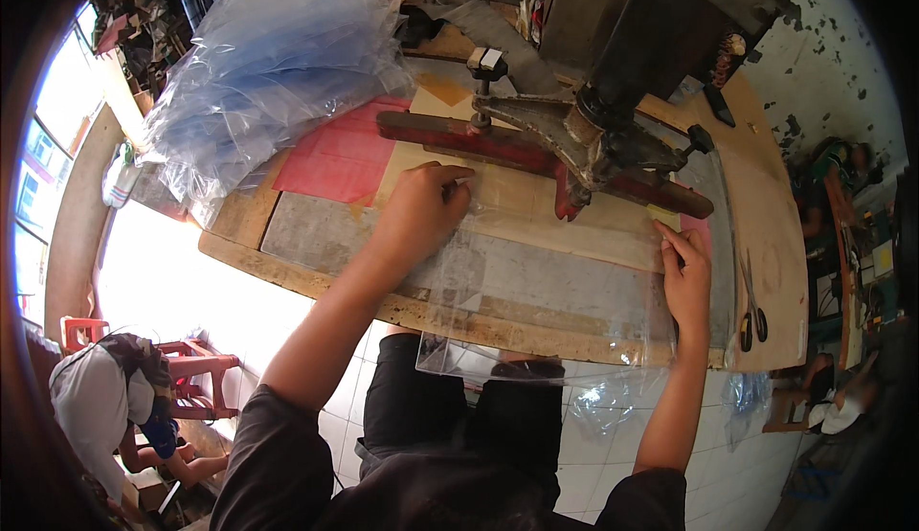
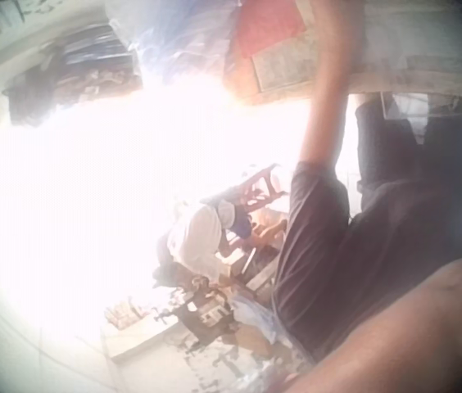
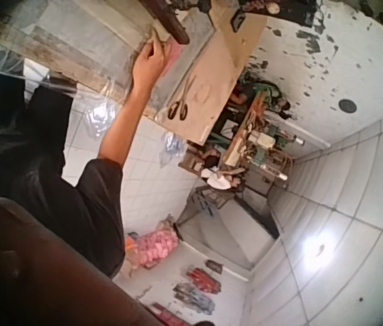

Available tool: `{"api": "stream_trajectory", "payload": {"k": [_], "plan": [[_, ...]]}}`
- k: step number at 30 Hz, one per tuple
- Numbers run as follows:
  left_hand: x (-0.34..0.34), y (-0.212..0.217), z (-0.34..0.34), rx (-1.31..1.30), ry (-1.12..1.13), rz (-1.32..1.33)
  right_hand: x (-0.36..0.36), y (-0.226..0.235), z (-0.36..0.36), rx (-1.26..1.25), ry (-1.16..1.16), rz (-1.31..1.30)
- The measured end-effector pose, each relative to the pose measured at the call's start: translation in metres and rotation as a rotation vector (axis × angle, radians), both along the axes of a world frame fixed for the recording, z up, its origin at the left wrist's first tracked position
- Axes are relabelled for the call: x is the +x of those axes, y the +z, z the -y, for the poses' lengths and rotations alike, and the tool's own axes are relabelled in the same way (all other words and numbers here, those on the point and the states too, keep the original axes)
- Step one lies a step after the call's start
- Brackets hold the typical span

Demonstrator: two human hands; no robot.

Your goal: The person aligns and folds plastic sheets on a work table, trims the edges using scissors, and shapes the plastic bag.

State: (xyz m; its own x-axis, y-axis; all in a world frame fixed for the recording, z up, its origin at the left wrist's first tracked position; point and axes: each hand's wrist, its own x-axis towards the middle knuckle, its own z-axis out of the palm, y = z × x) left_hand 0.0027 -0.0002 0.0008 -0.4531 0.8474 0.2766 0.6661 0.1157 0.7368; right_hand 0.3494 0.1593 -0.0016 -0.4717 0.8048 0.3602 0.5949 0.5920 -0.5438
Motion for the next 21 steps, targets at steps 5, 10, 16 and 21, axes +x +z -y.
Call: {"api": "stream_trajectory", "payload": {"k": [5, 10, 16, 21], "plan": [[0.004, 0.005, 0.005, -0.007, 0.029, -0.048, 0.005, -0.002, 0.004, 0.017, -0.009, -0.025], [0.007, 0.009, 0.014, -0.059, 0.049, -0.056, 0.006, -0.001, 0.008, 0.065, -0.029, -0.006], [0.014, -0.006, 0.042, 0.055, 0.049, -0.307, 0.033, -0.001, 0.036, 0.072, -0.006, -0.08], [0.038, -0.002, 0.069, 0.114, 0.072, -0.369, 0.043, -0.01, 0.059, 0.007, -0.073, -0.229]]}}
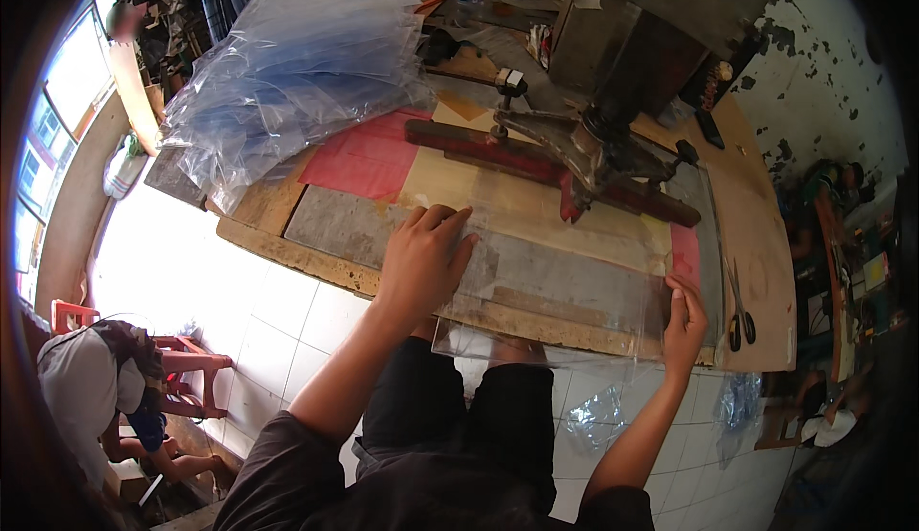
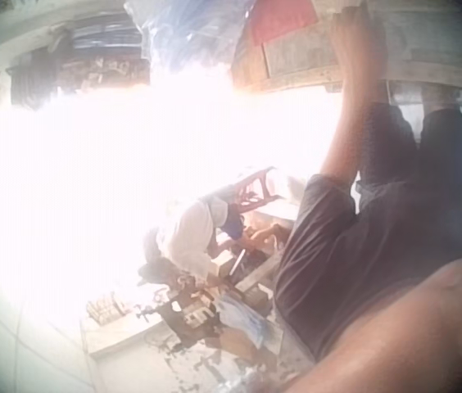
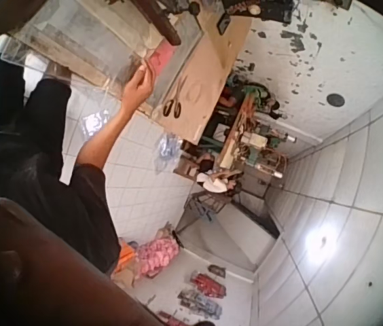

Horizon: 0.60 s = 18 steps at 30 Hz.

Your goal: The person aligns and folds plastic sheets on a work table, trims the edges using scissors, and shapes the plastic bag.

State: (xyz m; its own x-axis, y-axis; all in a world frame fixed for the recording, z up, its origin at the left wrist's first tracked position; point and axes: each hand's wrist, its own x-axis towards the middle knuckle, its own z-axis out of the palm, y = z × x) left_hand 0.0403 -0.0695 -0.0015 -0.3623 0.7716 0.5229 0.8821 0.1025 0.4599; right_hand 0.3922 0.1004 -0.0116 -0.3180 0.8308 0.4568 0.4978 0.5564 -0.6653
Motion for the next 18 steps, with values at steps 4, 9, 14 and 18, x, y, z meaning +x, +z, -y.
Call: {"api": "stream_trajectory", "payload": {"k": [4, 9, 14, 18], "plan": [[0.006, -0.005, 0.011, 0.106, 0.026, 0.002, 0.002, -0.002, 0.002, -0.019, -0.067, -0.057], [0.007, -0.009, 0.014, 0.145, 0.062, 0.027, 0.004, -0.006, 0.002, -0.001, -0.087, -0.101], [0.008, -0.008, 0.014, 0.154, 0.052, 0.026, 0.009, -0.011, 0.0, -0.017, -0.092, -0.125], [0.006, -0.011, 0.015, 0.153, 0.052, 0.021, 0.005, -0.008, 0.002, -0.018, -0.099, -0.168]]}}
